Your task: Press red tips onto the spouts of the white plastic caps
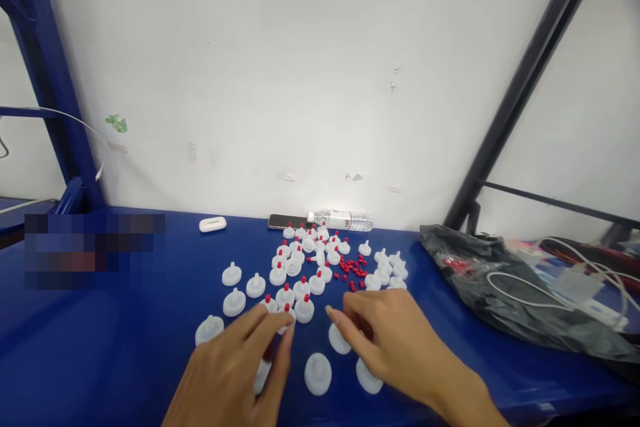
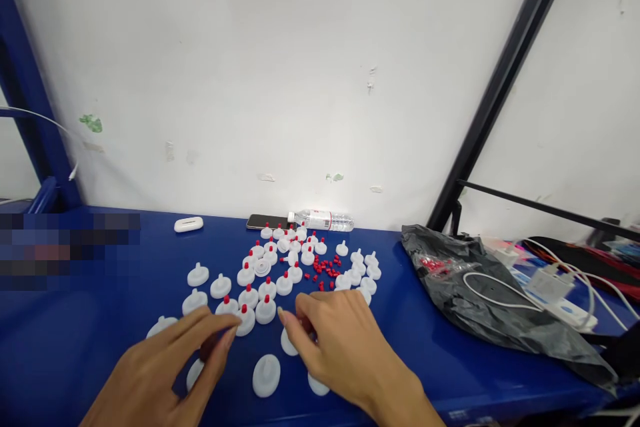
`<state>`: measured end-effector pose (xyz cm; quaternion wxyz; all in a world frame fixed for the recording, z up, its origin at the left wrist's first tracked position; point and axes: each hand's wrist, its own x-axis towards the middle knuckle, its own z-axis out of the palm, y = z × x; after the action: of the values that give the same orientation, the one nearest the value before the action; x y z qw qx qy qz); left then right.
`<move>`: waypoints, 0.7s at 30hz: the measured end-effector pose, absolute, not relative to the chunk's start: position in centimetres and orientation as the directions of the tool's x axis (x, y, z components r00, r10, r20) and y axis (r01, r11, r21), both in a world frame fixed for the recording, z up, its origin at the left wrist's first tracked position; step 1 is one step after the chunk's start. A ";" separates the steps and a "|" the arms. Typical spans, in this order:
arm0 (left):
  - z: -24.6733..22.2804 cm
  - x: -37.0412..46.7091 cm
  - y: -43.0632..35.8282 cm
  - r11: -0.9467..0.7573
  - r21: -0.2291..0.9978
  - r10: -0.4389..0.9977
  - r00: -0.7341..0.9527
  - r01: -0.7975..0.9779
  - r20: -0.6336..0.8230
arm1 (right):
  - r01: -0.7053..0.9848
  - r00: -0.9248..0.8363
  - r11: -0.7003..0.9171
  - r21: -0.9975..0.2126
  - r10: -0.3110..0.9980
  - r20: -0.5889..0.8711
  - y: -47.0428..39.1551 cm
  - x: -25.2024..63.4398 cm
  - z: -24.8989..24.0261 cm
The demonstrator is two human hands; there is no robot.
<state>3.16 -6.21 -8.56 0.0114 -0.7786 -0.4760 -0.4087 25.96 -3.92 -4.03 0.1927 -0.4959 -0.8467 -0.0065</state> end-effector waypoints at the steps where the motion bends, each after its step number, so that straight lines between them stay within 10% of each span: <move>1: -8.3 3.0 -5.5 -0.506 0.325 0.748 0.218 0.799 0.627 | 0.849 -0.438 0.500 -0.172 0.847 0.302 -3.5 26.0 -4.1; 9: -6.6 4.0 -1.9 -0.333 0.201 0.910 0.258 0.921 0.323 | 0.821 -0.385 0.493 -0.288 0.850 0.359 -3.5 25.6 -2.9; 21: -5.8 5.3 -4.1 -0.493 0.791 0.864 0.093 0.363 0.495 | 0.527 -0.285 0.653 -0.544 0.739 0.611 -3.5 23.1 -3.6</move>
<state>5.29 -4.08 -5.85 -0.2456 -0.6974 -0.4396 -0.5100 23.06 -3.53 -3.59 0.4452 -0.3990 -0.7927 0.1189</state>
